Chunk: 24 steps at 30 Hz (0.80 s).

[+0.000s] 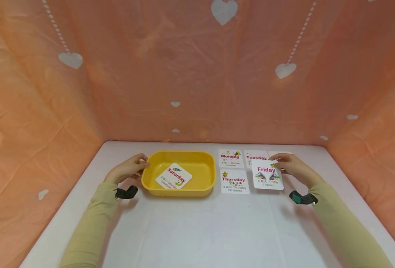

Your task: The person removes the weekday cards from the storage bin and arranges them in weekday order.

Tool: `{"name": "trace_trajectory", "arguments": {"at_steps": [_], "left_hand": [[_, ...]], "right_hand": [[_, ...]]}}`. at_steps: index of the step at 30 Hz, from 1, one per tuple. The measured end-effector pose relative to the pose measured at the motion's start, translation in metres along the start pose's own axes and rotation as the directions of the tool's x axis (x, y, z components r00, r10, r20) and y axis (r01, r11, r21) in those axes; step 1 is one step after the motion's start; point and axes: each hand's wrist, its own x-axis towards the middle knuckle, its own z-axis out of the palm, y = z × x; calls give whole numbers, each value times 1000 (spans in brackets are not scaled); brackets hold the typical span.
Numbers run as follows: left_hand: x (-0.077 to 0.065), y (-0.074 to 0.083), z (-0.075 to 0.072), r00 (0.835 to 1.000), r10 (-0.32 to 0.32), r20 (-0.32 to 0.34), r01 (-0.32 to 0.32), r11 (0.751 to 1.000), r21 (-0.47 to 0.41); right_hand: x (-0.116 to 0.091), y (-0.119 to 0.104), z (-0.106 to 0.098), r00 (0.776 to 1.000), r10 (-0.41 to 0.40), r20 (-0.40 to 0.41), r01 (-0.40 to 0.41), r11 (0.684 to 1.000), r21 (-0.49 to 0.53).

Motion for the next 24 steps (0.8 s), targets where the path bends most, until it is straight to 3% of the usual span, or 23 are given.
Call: {"name": "trace_trajectory", "arguments": {"at_steps": [11,19,24], "left_hand": [[-1,0,1,1000,-5,-6,5,1000,0],[0,1,1,1000,1,-12,-1,1000,3],[-1,2,2,1000,-8,-18,8,1000,9]], "right_hand": [[2,22,11,999,45,-21,-46,997,-55],[5,31,17,993,-73,-90,52,975,-216],[3,31,20,987,-91,-129,51,959,-279]]}}
